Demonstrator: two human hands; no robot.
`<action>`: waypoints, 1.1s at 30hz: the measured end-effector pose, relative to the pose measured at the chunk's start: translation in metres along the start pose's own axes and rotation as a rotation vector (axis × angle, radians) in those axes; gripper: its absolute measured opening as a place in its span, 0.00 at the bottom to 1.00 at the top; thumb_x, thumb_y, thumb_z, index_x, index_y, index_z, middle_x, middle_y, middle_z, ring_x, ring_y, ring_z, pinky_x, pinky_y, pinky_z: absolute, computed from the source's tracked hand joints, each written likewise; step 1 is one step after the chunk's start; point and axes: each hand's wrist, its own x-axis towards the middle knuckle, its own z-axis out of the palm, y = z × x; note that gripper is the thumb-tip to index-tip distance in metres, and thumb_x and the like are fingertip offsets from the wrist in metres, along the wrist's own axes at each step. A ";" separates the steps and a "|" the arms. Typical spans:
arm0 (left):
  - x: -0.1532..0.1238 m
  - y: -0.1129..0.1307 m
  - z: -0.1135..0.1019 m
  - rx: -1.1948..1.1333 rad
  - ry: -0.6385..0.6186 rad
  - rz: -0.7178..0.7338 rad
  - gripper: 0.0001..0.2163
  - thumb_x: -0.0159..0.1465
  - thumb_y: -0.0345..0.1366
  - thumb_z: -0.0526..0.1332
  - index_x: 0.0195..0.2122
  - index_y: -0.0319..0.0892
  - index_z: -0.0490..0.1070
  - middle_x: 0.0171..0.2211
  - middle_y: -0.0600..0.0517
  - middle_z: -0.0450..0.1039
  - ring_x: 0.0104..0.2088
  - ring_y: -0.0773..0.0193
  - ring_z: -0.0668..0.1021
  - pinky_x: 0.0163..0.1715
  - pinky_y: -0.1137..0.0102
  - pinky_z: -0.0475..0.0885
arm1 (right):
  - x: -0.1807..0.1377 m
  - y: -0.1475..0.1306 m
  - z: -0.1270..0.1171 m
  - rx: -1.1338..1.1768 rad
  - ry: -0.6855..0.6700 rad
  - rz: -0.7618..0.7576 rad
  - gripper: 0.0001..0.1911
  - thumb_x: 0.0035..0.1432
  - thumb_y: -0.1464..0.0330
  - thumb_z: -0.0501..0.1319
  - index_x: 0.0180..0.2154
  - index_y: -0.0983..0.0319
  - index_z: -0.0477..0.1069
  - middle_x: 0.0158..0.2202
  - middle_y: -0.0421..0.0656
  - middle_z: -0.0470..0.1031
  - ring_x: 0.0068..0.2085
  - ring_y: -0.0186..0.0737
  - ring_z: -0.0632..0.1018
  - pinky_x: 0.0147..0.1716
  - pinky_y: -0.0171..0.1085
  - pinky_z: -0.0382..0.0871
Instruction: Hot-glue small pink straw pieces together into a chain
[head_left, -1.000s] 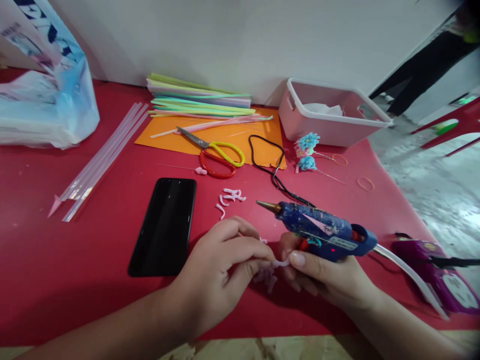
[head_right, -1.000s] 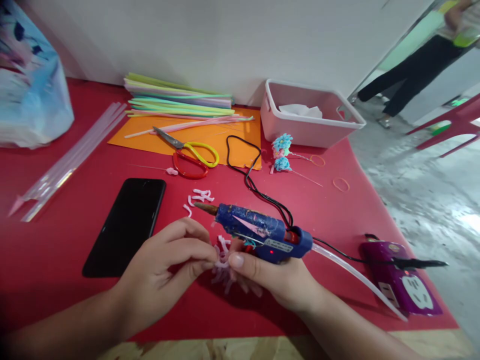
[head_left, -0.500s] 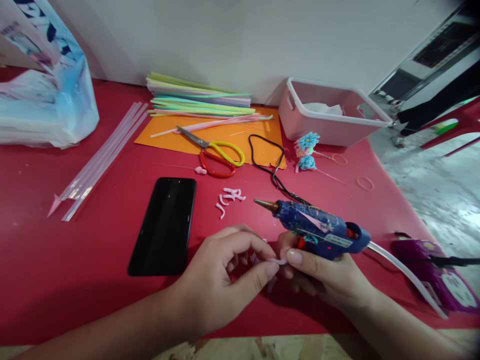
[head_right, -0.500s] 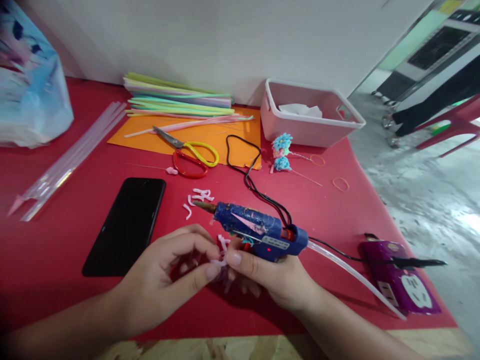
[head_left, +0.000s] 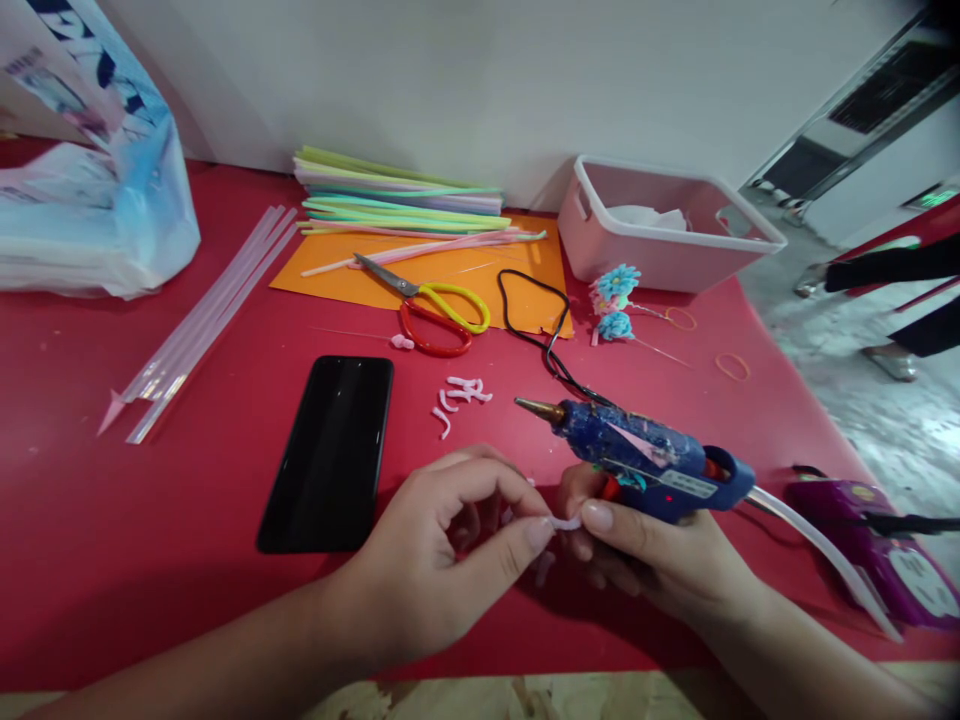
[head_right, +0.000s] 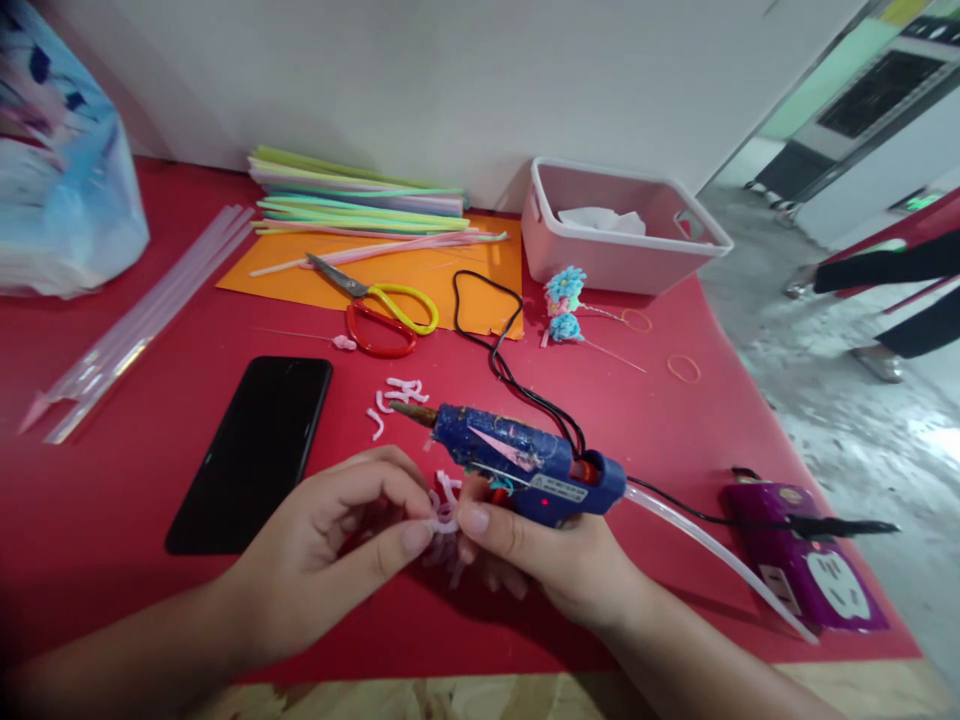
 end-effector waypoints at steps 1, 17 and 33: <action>0.000 0.000 0.000 0.016 -0.008 0.000 0.07 0.65 0.38 0.64 0.33 0.41 0.77 0.32 0.48 0.75 0.30 0.64 0.77 0.31 0.70 0.74 | -0.001 0.000 0.001 0.006 0.007 -0.001 0.20 0.53 0.54 0.71 0.27 0.64 0.72 0.23 0.36 0.73 0.17 0.22 0.62 0.19 0.27 0.59; 0.010 0.001 -0.003 -0.449 0.314 -0.178 0.06 0.56 0.37 0.73 0.30 0.42 0.80 0.22 0.58 0.72 0.20 0.75 0.65 0.27 0.76 0.67 | -0.002 0.004 -0.022 -0.791 0.236 -0.599 0.03 0.60 0.71 0.63 0.33 0.58 0.74 0.32 0.41 0.79 0.32 0.40 0.81 0.29 0.35 0.75; 0.008 -0.001 -0.002 -0.510 0.312 -0.133 0.06 0.55 0.39 0.75 0.30 0.45 0.82 0.24 0.58 0.71 0.23 0.75 0.65 0.25 0.78 0.63 | 0.001 0.007 -0.021 -0.853 0.064 -0.877 0.08 0.54 0.76 0.60 0.36 0.59 0.71 0.31 0.40 0.76 0.28 0.35 0.77 0.27 0.33 0.72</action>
